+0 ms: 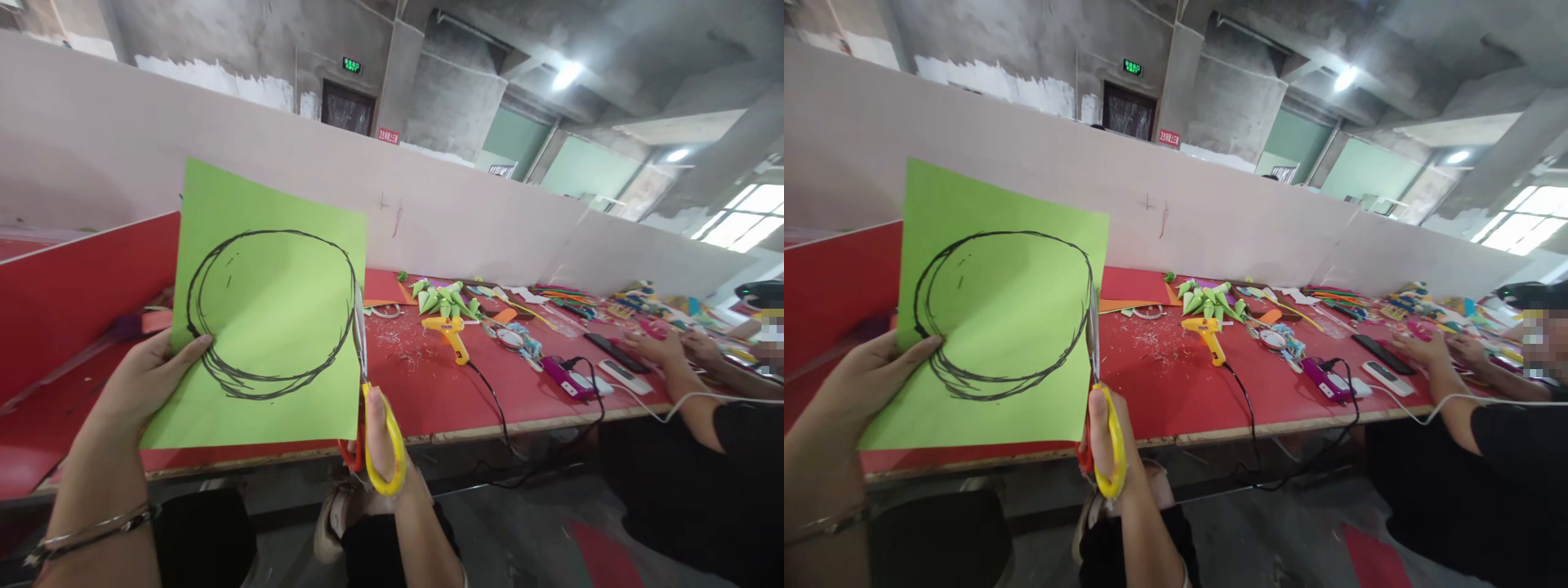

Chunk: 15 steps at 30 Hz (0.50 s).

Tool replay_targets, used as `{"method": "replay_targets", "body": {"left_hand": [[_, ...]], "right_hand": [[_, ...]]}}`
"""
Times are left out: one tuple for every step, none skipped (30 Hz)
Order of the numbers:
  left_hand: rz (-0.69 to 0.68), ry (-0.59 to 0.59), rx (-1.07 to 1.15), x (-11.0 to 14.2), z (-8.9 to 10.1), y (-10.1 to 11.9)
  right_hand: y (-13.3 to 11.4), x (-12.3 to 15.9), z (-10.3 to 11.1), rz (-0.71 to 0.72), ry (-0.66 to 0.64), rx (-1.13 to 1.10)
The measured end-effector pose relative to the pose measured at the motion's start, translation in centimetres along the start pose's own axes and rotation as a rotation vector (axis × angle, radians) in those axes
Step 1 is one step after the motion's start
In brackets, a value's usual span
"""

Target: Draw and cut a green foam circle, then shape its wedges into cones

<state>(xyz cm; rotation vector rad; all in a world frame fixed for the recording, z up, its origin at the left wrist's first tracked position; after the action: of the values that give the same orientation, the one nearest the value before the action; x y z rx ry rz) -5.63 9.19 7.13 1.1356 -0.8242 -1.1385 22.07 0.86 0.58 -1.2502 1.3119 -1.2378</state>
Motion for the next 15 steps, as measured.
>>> {"method": "replay_targets", "body": {"left_hand": [[0.023,-0.007,-0.013,0.02,0.0,-0.12],[0.038,-0.015,-0.018,0.04,0.02,-0.21],[0.046,-0.02,-0.017,0.06,0.05,-0.25],[0.051,-0.024,-0.015,0.09,0.07,-0.27],[0.053,-0.028,-0.016,0.12,0.09,-0.27],[0.049,-0.028,-0.021,0.15,0.12,-0.24],[0.045,-0.029,-0.027,0.18,0.13,-0.2],[0.042,-0.034,-0.033,0.21,0.09,-0.17],[0.041,-0.039,-0.038,0.24,0.05,-0.16],[0.042,-0.042,-0.039,0.26,0.02,-0.16],[0.044,-0.042,-0.039,0.27,0.02,-0.17],[0.047,-0.037,-0.037,0.27,0.09,-0.19],[0.054,-0.034,-0.038,0.25,0.15,-0.25],[0.058,-0.028,-0.038,0.23,0.25,-0.3],[0.061,-0.024,-0.04,0.21,0.35,-0.35]], "right_hand": [[0.11,-0.03,-0.14,-0.004,-0.012,-0.004],[0.09,-0.03,-0.22,0.0,-0.018,-0.007],[-0.05,-0.02,-0.22,0.016,-0.016,-0.009],[-0.2,0.02,-0.24,0.033,-0.019,-0.012],[-0.3,0.05,-0.28,0.044,-0.023,-0.017],[-0.29,0.09,-0.36,0.046,-0.031,-0.023],[-0.2,0.11,-0.42,0.039,-0.039,-0.029],[-0.06,0.13,-0.45,0.029,-0.042,-0.035],[0.04,0.14,-0.45,0.021,-0.042,-0.038],[0.09,0.15,-0.42,0.019,-0.039,-0.037],[0.09,0.14,-0.39,0.021,-0.037,-0.034],[0.07,0.13,-0.36,0.022,-0.036,-0.032],[0.05,0.12,-0.36,0.022,-0.036,-0.03],[0.04,0.11,-0.35,0.018,-0.037,-0.028],[0.05,0.1,-0.27,0.013,-0.028,-0.017]]}}
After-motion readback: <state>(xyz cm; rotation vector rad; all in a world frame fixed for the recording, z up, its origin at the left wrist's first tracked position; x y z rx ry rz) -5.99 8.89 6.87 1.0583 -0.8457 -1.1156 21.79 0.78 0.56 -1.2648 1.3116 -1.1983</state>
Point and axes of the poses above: each hand's wrist, its own x-axis away from the middle knuckle, its own z-axis out of the back of the hand, y = z × x, the point moved 9 cm from there along -x, towards the middle knuckle, and after that the axes turned 1 degree about -y, right-handed, at the moved point
